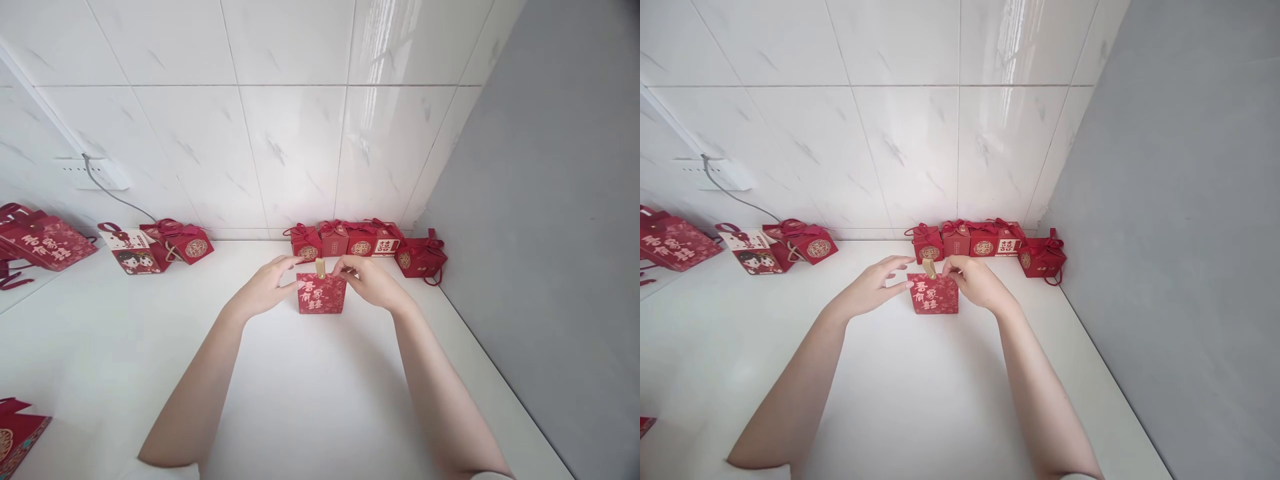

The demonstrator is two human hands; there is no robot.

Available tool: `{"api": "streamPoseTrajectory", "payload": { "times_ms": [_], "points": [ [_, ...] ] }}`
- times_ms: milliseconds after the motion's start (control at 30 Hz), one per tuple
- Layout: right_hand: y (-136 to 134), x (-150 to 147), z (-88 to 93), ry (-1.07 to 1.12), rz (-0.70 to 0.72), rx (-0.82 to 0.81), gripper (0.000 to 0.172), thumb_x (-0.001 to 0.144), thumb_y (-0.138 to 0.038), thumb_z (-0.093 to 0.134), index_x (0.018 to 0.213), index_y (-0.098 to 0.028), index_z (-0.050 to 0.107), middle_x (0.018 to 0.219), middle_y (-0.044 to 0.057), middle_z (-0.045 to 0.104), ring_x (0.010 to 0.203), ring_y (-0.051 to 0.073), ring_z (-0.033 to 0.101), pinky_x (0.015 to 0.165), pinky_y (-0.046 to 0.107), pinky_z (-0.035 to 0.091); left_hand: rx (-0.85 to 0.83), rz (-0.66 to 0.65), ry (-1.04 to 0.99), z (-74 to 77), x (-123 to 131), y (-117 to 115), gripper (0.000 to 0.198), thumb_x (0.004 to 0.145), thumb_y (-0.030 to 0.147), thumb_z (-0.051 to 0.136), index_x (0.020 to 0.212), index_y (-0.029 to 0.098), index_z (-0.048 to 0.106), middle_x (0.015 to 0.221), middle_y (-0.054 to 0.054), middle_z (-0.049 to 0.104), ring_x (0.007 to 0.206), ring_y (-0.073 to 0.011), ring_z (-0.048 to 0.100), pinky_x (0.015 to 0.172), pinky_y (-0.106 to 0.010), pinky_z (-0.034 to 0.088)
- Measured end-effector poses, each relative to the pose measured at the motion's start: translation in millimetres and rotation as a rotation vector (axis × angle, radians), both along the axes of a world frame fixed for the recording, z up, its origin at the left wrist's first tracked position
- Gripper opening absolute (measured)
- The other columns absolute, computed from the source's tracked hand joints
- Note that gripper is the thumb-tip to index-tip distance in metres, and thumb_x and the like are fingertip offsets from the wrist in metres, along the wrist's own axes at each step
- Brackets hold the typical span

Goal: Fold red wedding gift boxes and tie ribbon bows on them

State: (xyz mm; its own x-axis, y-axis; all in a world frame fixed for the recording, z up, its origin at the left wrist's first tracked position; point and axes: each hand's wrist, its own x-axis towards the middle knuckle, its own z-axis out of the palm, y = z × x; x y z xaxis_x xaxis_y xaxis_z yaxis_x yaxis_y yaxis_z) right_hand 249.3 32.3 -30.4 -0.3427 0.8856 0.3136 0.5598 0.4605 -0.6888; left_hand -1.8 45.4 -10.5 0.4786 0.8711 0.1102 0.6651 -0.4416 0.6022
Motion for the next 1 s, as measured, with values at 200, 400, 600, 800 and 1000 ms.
{"api": "streamPoseTrajectory", "payload": {
  "times_ms": [200,400,600,800,1000],
  "points": [
    [-9.9,-9.4,8.2,0.22,0.121,0.004,0.017,0.09,-0.02,0.046,0.104,-0.024,0.055,0.105,0.001,0.064,0.092,0.015,0.062,0.078,0.029,0.049,-0.021,-0.103,-0.029,2.6,17.8,-6.8,0.028,0.089,0.04,0.046,0.095,0.024,0.069,0.102,-0.002,0.067,0.092,-0.0193,0.06,0.073,-0.028,0.045],
    [-16.6,-23.1,14.2,0.182,0.253,0.089,0.03,0.094,-0.022,0.043,0.122,-0.027,0.052,0.118,0.003,0.06,0.102,0.016,0.059,0.085,0.031,0.049,-0.061,-0.161,-0.035,-14.4,30.6,-5.3,0.026,0.088,0.038,0.047,0.078,0.019,0.061,0.071,0.0,0.058,0.061,-0.0136,0.05,0.06,-0.026,0.038],
    [-15.8,-2.5,16.2,0.079,0.203,0.069,0.01,0.088,-0.019,0.05,0.096,-0.024,0.052,0.095,0.001,0.064,0.09,0.017,0.062,0.084,0.033,0.049,-0.108,-0.135,0.012,-17.6,26.7,-1.3,0.025,0.087,0.038,0.047,0.079,0.019,0.06,0.067,0.001,0.053,0.057,-0.0126,0.045,0.054,-0.026,0.033],
    [-10.4,21.8,11.6,-0.086,0.145,-0.074,0.006,0.083,-0.017,0.053,0.086,-0.023,0.053,0.087,-0.001,0.064,0.084,0.017,0.063,0.074,0.031,0.049,-0.088,-0.144,-0.003,-14.9,29.0,-2.9,0.026,0.087,0.037,0.046,0.088,0.02,0.065,0.081,-0.002,0.063,0.07,-0.0164,0.056,0.064,-0.027,0.041],
    [-8.8,25.5,10.2,0.001,0.16,-0.224,0.005,0.083,-0.025,0.055,0.087,-0.023,0.059,0.084,0.0,0.068,0.079,0.018,0.065,0.067,0.029,0.049,-0.079,-0.143,0.015,-18.2,28.4,-1.1,0.028,0.088,0.038,0.044,0.092,0.021,0.066,0.086,-0.003,0.066,0.075,-0.0182,0.059,0.068,-0.029,0.045]
  ]
}}
